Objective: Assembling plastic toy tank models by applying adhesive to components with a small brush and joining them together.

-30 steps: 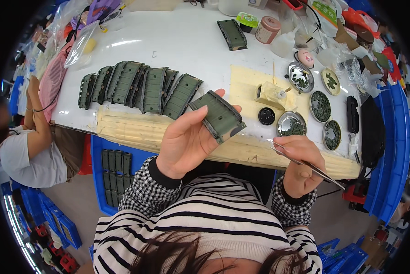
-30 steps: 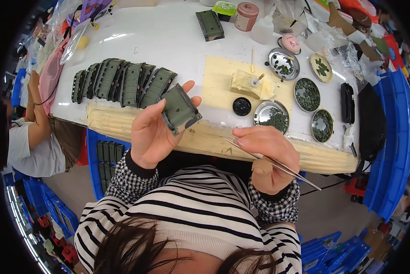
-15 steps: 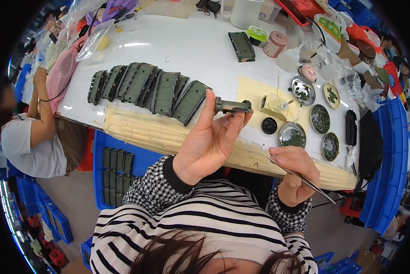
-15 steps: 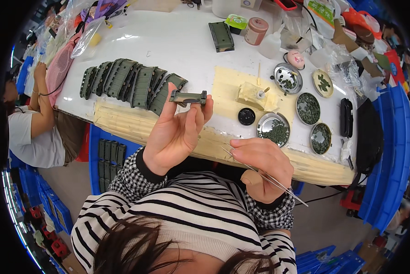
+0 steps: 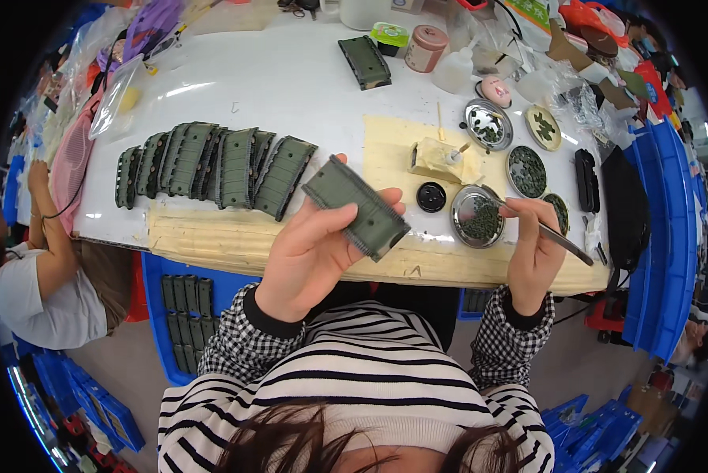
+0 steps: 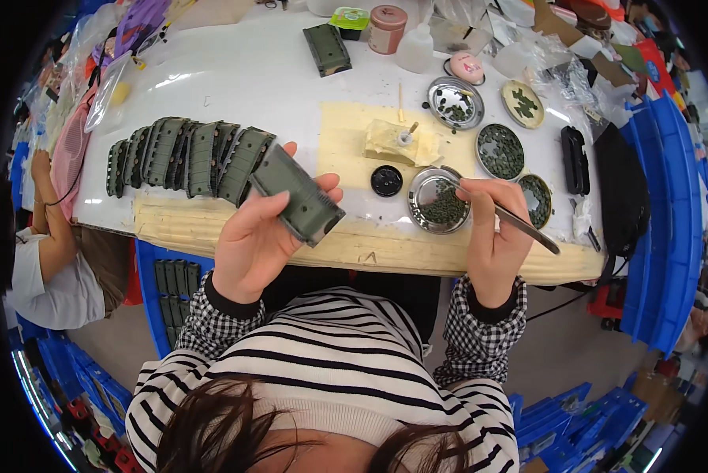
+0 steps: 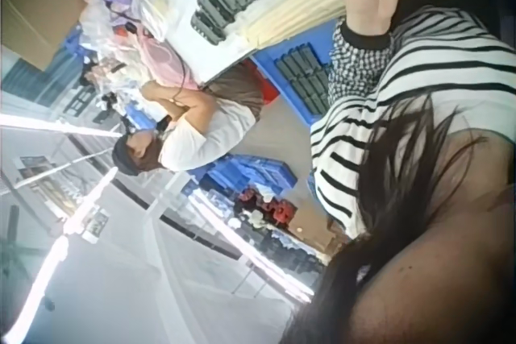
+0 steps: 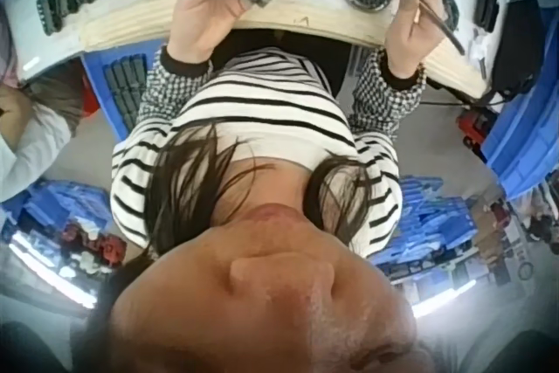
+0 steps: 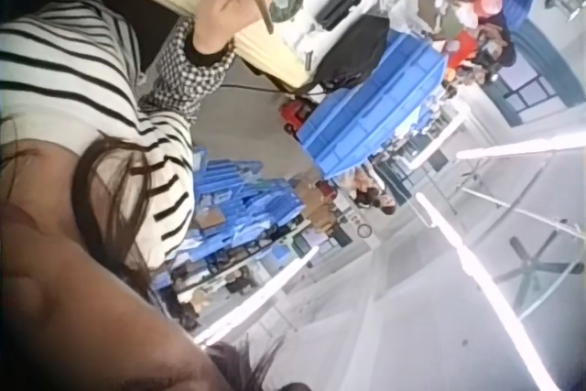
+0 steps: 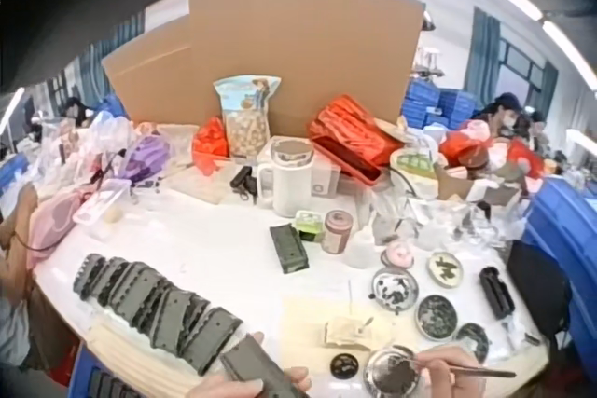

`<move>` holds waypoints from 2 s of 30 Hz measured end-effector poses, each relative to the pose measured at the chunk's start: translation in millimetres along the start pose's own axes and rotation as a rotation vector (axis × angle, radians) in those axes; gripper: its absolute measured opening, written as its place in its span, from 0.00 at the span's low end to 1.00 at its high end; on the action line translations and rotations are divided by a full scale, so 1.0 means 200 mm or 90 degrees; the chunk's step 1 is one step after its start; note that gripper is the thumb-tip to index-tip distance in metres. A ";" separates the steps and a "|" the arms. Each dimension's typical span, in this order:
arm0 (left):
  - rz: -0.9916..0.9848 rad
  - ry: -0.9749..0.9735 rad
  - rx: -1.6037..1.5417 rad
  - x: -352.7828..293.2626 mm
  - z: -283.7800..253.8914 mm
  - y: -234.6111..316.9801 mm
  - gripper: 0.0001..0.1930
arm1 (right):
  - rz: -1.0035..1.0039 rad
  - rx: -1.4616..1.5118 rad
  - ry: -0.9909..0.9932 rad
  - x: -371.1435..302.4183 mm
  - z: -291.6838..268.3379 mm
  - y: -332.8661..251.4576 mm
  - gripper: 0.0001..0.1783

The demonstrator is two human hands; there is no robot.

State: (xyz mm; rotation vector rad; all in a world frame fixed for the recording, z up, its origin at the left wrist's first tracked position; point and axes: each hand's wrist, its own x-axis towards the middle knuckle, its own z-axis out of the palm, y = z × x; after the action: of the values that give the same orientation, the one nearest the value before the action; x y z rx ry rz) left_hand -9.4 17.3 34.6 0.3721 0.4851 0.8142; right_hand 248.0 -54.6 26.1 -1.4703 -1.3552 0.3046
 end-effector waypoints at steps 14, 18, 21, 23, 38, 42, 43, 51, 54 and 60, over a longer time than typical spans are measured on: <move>0.007 0.003 0.160 -0.01 0.04 -0.07 0.34 | -0.025 -0.150 -0.047 0.01 0.02 0.13 0.08; 0.035 -0.034 0.195 -0.01 0.04 -0.08 0.28 | -0.028 -0.160 -0.054 0.02 0.02 0.13 0.09; -0.004 -0.033 0.225 -0.01 0.02 -0.08 0.17 | -0.017 -0.148 -0.043 0.02 0.03 0.13 0.09; 0.005 -0.034 0.221 -0.01 0.02 -0.10 0.08 | -0.014 -0.136 -0.048 0.02 0.03 0.13 0.09; -0.081 -0.147 0.327 0.05 0.01 -0.11 0.11 | 0.092 0.349 -0.263 -0.02 0.16 -0.19 0.13; -0.061 -0.168 0.361 0.05 -0.01 -0.10 0.11 | 0.114 0.364 -0.258 -0.03 0.19 -0.20 0.11; -0.052 -0.169 0.355 0.05 0.00 -0.10 0.11 | 0.023 0.280 -0.253 -0.03 0.18 -0.20 0.09; -0.138 -0.108 0.107 0.03 0.00 -0.10 0.09 | -0.477 -0.216 -0.175 -0.05 0.17 -0.28 0.12; -0.139 -0.107 0.093 0.03 0.00 -0.11 0.09 | -0.494 -0.255 -0.149 -0.06 0.18 -0.28 0.12; -0.142 -0.104 0.088 0.03 0.01 -0.11 0.09 | -0.516 -0.277 -0.139 -0.06 0.20 -0.28 0.11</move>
State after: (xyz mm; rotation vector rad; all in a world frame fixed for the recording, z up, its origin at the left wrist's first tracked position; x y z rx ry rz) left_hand 7.8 7.4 23.7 0.4982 0.4232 0.5302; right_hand 182.4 -56.0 49.0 -1.1086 -2.1631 -0.3860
